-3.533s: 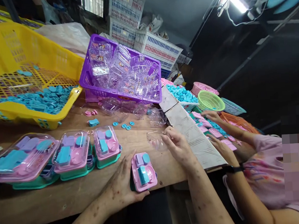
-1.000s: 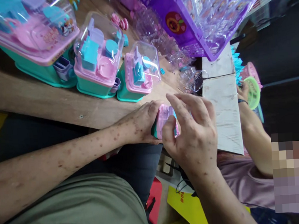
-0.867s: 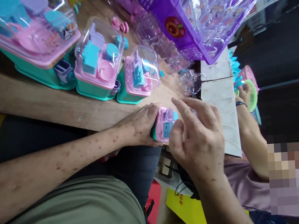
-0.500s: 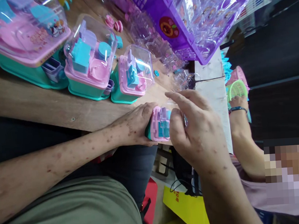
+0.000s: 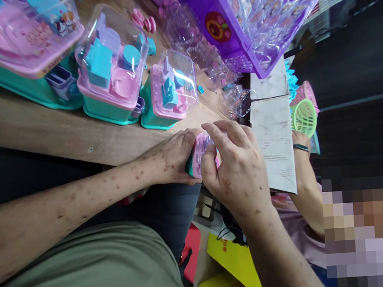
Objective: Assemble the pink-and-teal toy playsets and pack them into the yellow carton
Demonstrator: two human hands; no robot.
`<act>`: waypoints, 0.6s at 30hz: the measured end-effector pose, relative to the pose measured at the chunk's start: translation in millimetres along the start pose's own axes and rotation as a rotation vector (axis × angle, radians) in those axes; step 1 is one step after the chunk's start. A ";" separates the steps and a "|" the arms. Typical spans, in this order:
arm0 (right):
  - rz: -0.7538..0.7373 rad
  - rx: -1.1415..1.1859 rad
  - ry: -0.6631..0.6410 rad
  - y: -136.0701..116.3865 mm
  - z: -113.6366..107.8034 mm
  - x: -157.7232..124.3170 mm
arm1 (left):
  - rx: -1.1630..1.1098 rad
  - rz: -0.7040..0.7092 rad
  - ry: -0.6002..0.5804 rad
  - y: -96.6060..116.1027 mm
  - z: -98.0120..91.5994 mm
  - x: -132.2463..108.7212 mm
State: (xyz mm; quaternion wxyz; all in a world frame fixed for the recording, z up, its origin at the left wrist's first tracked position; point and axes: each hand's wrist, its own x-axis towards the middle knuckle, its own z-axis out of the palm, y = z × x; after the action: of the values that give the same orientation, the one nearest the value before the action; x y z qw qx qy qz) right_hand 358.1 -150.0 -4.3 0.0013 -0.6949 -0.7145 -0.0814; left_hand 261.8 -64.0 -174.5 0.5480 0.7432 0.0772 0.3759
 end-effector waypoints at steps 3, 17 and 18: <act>0.034 -0.005 0.012 -2.5 2.7 -1.5 | 0.079 0.014 -0.041 1.6 -0.6 1.3; -0.035 -0.031 0.015 -6.4 4.2 -4.1 | 0.069 0.031 -0.058 -0.7 1.2 0.5; -0.035 -0.027 0.015 -4.8 3.6 -4.3 | 0.061 0.033 -0.056 -0.6 1.0 0.4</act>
State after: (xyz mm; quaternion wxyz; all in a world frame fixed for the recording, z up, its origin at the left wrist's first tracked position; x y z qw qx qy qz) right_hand 353.9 -154.0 -8.9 -0.0041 -0.6816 -0.7253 -0.0962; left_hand 262.9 -64.4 -175.0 0.5210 0.7710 0.0609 0.3613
